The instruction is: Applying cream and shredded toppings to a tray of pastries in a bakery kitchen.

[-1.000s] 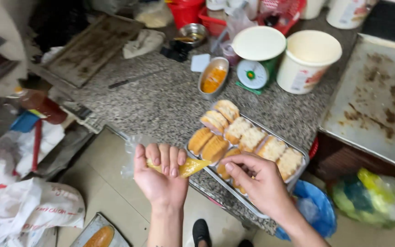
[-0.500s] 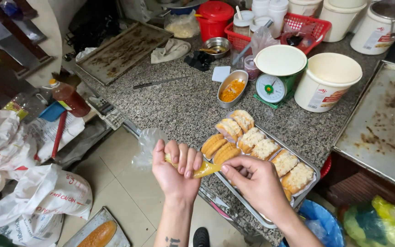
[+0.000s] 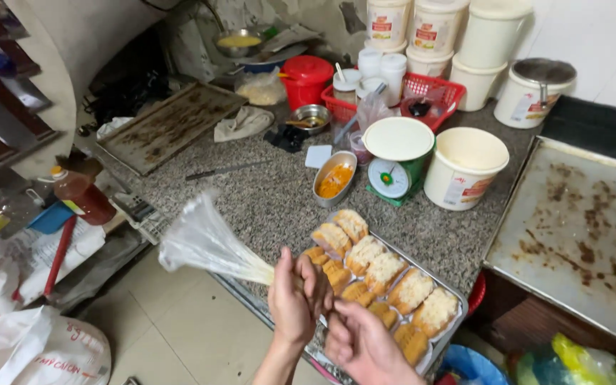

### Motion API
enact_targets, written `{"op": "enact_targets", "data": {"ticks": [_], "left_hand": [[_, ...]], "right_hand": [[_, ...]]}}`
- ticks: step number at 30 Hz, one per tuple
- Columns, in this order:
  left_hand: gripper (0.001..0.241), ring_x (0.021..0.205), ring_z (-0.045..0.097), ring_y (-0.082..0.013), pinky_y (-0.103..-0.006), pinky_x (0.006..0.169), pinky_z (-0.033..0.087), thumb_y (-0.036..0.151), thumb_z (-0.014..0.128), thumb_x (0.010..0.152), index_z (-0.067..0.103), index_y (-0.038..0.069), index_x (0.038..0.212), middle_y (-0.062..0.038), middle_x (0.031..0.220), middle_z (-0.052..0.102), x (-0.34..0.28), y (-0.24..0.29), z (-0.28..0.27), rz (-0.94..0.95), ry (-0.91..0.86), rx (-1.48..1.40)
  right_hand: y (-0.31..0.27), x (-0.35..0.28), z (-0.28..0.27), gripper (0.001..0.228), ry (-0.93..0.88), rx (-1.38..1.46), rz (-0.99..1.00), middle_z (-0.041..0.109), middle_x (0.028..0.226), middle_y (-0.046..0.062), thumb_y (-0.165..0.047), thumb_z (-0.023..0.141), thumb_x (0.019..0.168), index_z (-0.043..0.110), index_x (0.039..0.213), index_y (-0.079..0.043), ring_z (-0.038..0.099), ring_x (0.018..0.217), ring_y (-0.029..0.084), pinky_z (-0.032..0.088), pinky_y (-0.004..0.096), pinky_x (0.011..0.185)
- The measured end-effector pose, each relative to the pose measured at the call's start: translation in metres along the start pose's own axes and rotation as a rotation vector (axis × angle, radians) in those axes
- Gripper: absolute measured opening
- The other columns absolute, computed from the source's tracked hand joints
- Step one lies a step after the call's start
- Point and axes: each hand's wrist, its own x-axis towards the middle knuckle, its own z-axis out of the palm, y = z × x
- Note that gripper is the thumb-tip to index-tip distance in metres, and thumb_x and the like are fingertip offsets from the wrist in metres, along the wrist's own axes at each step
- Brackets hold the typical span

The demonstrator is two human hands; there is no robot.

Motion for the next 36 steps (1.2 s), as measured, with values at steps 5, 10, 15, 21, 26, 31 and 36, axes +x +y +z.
{"op": "enact_targets", "data": {"ticks": [5,10,15,21,26,31,36], "left_hand": [[0.063,0.033,0.037,-0.0182,-0.0335,0.042,0.043,0.047,0.032,0.107,0.046,0.008,0.059,-0.003,0.041,0.036,0.009,0.008,-0.022,-0.076,0.032,0.080],[0.064,0.030,0.046,-0.0190,-0.0297,0.033,0.038,0.044,0.036,0.108,0.055,0.006,0.059,-0.005,0.038,0.043,0.027,0.043,-0.086,-0.089,0.216,0.521],[0.043,0.043,0.048,-0.0158,-0.0314,0.040,0.042,0.023,0.049,0.102,0.056,0.007,0.063,-0.003,0.052,0.052,0.027,0.062,-0.145,-0.429,-0.036,0.920],[0.048,0.059,0.065,-0.0165,-0.0334,0.066,0.059,0.037,0.046,0.110,0.061,0.010,0.074,0.000,0.062,0.064,0.035,0.127,-0.173,-0.562,-0.345,1.283],[0.022,0.082,0.069,-0.0178,-0.0340,0.079,0.060,0.022,0.053,0.102,0.059,0.004,0.114,-0.007,0.090,0.068,0.064,0.151,-0.221,-0.315,-0.382,0.952],[0.039,0.100,0.064,-0.0242,-0.0489,0.101,0.049,0.026,0.043,0.098,0.064,0.000,0.118,-0.014,0.104,0.067,0.111,0.165,-0.222,-0.316,-0.048,0.268],[0.041,0.078,0.063,-0.0357,-0.0459,0.083,0.049,0.023,0.038,0.097,0.060,0.005,0.068,-0.025,0.067,0.062,0.135,0.155,-0.201,-0.070,-0.110,0.857]], "right_hand": [[0.000,0.010,0.007,0.030,-0.309,-0.028,0.150,0.045,0.050,0.003,-0.038,0.043,0.103,0.052,0.091,-0.012,0.044,0.043,0.016,0.036,0.032,0.051],[-0.010,0.031,0.071,0.043,0.168,-0.764,-0.070,0.056,0.066,0.004,-0.022,0.053,0.102,0.071,0.137,-0.004,0.048,0.052,0.011,0.032,0.025,0.044],[-0.007,0.102,0.123,0.051,-0.120,-1.205,-0.550,0.066,0.103,0.005,-0.016,0.068,0.093,0.055,0.141,-0.006,0.060,0.094,0.013,0.051,0.027,0.083],[0.016,0.195,0.205,0.135,-0.021,-0.990,-0.169,0.033,0.154,0.041,-0.048,0.082,0.064,0.003,0.156,0.010,0.041,0.145,0.050,0.023,0.065,0.120],[0.032,0.230,0.235,0.059,0.016,-0.954,-0.277,0.070,0.122,0.018,-0.032,0.074,0.072,0.066,0.125,-0.004,0.064,0.113,0.032,0.051,0.053,0.099],[0.049,0.267,0.246,0.027,0.231,-1.067,-0.259,0.054,0.053,0.002,-0.023,0.057,0.102,0.072,0.105,0.000,0.036,0.034,0.006,0.024,0.020,0.025],[0.042,0.288,0.267,0.057,0.437,-0.907,-0.487,0.069,0.059,0.011,-0.051,0.053,0.099,0.071,0.067,-0.007,0.067,0.053,0.018,0.050,0.028,0.050]]}}
